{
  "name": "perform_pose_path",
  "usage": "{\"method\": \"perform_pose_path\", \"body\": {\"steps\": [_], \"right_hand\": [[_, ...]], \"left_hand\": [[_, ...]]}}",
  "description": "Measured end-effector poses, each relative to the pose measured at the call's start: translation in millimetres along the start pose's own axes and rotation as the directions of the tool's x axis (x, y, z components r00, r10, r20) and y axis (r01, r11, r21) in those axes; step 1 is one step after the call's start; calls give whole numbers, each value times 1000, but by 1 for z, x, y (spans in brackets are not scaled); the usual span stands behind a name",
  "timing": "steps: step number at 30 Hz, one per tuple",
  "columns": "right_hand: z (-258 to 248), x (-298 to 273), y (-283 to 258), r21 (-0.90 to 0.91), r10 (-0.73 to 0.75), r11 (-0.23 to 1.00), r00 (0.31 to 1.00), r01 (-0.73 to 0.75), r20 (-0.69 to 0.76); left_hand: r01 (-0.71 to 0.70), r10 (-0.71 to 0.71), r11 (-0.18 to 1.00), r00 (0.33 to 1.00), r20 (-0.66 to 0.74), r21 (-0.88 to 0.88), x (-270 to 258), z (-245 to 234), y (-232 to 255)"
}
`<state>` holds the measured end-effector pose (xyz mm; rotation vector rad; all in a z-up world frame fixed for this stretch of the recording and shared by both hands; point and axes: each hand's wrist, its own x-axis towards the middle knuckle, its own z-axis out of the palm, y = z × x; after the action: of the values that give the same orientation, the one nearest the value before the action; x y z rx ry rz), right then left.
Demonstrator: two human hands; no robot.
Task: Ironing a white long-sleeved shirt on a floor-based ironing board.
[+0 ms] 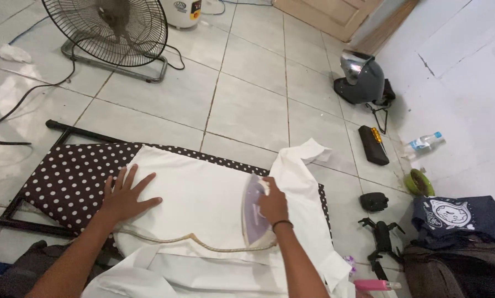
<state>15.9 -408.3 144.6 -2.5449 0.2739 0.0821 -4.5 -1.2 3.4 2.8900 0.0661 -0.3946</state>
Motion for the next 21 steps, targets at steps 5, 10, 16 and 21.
{"method": "perform_pose_path", "body": {"steps": [5,10,16,21], "right_hand": [[-17,9,53,-59,-102,994,990,97,-96],[-40,0,77,-82,16,996,994,-25,-104],[-60,-14,126,-64,139,987,980,-149,-141],[-79,-24,163,-137,206,961,954,-239,-219]], "left_hand": [[2,-2,1000,1000,5,-1,2,2,-2],[-2,2,1000,1000,7,-29,0,0,-1],[13,-14,999,1000,11,44,2,1,-1],[-17,18,1000,997,-72,19,1,10,-4]]}}
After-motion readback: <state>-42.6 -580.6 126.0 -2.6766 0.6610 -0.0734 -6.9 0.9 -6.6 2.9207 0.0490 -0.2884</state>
